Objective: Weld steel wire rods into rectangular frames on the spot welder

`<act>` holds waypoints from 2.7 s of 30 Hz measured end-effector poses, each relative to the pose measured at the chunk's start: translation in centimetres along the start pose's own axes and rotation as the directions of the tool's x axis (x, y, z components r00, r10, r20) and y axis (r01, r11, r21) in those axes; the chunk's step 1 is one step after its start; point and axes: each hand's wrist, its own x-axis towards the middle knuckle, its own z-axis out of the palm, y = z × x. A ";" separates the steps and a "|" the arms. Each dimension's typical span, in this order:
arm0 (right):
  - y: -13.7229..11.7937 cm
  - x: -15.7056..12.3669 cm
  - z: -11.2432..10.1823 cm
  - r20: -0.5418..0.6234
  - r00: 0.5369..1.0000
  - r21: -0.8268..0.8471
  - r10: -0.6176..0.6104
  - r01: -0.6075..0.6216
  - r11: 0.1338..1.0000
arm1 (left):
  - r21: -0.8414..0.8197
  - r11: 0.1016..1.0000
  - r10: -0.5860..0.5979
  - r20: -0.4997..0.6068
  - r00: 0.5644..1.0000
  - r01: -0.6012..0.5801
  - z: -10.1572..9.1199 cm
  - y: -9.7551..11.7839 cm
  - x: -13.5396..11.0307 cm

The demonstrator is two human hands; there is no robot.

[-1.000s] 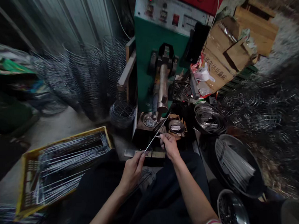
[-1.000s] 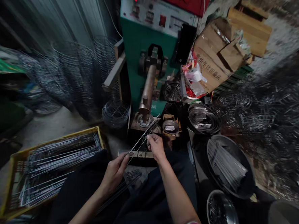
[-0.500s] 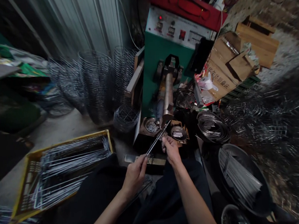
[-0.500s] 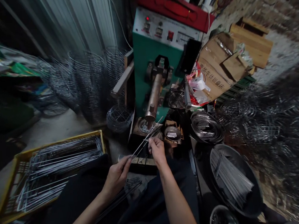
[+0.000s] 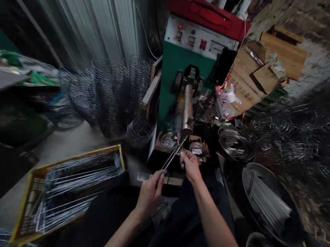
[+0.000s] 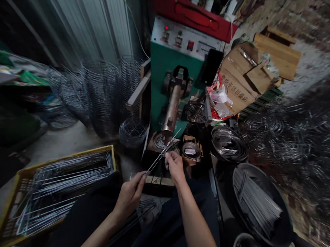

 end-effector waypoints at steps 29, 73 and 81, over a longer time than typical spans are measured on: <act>-0.5 0.7 0.5 0.008 0.999 -0.036 -0.035 0.036 0.999 | -0.045 0.997 -0.058 0.001 0.998 0.058 -0.1 0.7 0.5; -0.8 1.4 0.2 -0.017 0.998 0.002 0.066 -0.066 0.998 | -0.011 0.999 -0.040 0.030 0.999 0.040 -0.7 1.3 1.4; -1.7 1.0 0.7 -0.039 0.999 -0.057 0.004 -0.006 0.998 | -0.030 1.000 -0.004 0.062 0.998 0.006 -1.4 1.7 2.0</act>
